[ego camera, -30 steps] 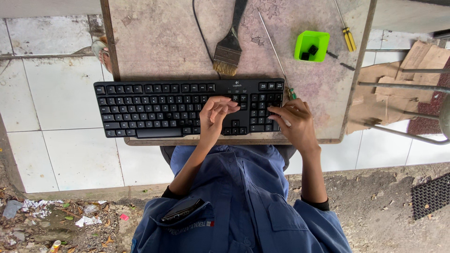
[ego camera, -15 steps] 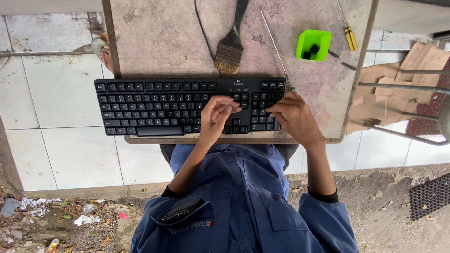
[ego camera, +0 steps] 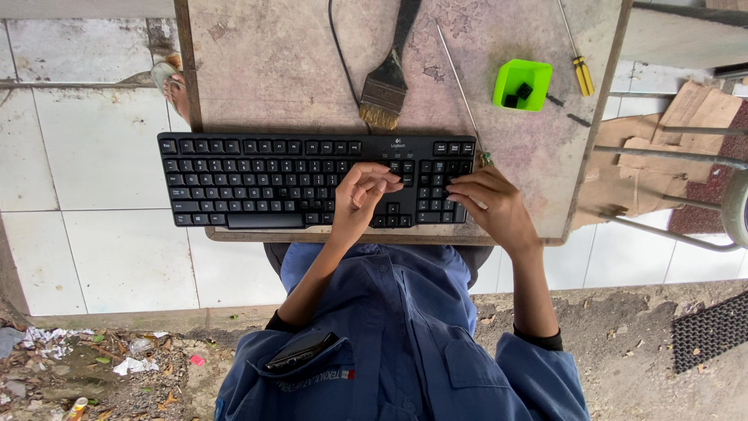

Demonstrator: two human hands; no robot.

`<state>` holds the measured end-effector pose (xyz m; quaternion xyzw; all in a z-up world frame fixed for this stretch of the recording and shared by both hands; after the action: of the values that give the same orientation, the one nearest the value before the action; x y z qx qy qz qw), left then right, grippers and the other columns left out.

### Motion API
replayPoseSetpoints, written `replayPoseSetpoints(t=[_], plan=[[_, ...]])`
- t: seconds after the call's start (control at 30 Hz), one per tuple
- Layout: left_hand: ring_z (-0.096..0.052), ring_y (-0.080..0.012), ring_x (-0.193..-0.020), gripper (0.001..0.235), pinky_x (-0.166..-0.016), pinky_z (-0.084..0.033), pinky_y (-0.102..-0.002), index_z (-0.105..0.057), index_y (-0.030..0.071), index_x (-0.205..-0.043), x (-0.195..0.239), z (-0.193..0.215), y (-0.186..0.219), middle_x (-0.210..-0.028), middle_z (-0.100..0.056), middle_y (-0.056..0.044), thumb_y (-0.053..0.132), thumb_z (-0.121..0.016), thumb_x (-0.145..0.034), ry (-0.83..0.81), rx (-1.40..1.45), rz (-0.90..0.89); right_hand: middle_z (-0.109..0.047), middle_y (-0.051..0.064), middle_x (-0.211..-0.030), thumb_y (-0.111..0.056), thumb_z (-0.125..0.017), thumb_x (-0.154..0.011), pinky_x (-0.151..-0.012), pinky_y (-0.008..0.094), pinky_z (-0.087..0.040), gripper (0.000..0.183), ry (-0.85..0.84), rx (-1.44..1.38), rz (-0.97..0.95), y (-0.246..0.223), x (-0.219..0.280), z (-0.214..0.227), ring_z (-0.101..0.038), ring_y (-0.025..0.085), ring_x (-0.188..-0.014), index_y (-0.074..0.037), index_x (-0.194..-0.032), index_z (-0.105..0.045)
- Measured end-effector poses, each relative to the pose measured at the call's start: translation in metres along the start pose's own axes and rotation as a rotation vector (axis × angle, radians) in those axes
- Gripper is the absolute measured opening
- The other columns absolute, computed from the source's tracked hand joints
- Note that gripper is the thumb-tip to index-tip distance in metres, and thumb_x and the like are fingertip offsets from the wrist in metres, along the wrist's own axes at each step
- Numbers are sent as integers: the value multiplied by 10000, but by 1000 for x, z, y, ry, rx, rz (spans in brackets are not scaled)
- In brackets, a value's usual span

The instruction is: The person removes individual keycaps from a black keyboard using a screwdriver and a brush, then places them into a green container. They repeatedly pry off keys, brush the keyboard surface, and collect the removed keycaps.

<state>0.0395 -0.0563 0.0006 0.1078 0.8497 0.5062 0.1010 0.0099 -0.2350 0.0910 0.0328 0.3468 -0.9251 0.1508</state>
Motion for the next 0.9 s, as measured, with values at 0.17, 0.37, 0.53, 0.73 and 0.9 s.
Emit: replayPoseSetpoints(t=[0.17,0.37,0.53,0.73,0.9], plan=[[-639,-243,-859,150,-777,-525,-360,-512,-19,-1025,-1,-1,2,-912,-613,-180,-10,-460,-884,5,-3,-8,-617,74,-862,3,-688,-752,-660,291,-505,124,31,15,-3,6,5,-5,-576,215,-774,-41,-866,-665],[-640,-234,-857,156,-776,-524,-351,-514,-16,-1029,-1,-2,2,-912,-615,-174,-15,-456,-884,-1,-14,-6,-598,68,-821,18,-688,-737,-645,316,-500,203,18,-21,-49,9,6,-5,-569,228,-760,-61,-923,-663],[-637,-234,-871,156,-780,-522,-349,-515,-8,-1033,0,0,-2,-923,-615,-167,-3,-463,-886,1,18,-4,-601,82,-794,26,-685,-731,-644,342,-487,185,-47,-33,-86,8,0,-3,-559,245,-744,-54,-897,-661],[-632,-220,-888,159,-786,-518,-338,-525,-5,-1035,0,1,-2,-929,-622,-161,19,-473,-886,4,39,-7,-612,90,-755,16,-682,-729,-649,341,-470,142,-155,-47,-130,5,-11,-6,-551,236,-729,-61,-845,-661],[-633,-213,-860,155,-781,-520,-334,-512,-31,-1027,-1,0,0,-902,-617,-176,-6,-467,-881,-6,52,3,-609,87,-732,14,-714,-647,-609,327,-468,175,-250,-62,-250,25,-9,-13,-559,218,-637,-81,-778,-646]])
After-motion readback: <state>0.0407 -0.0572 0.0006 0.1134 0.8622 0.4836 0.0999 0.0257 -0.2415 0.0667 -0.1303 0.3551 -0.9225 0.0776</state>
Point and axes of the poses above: each hand's wrist, its own x-axis away from the middle knuckle, its own z-axis out of the back of the hand, y = z × x, the point moved 5 cm from there along -x, towards the middle knuckle
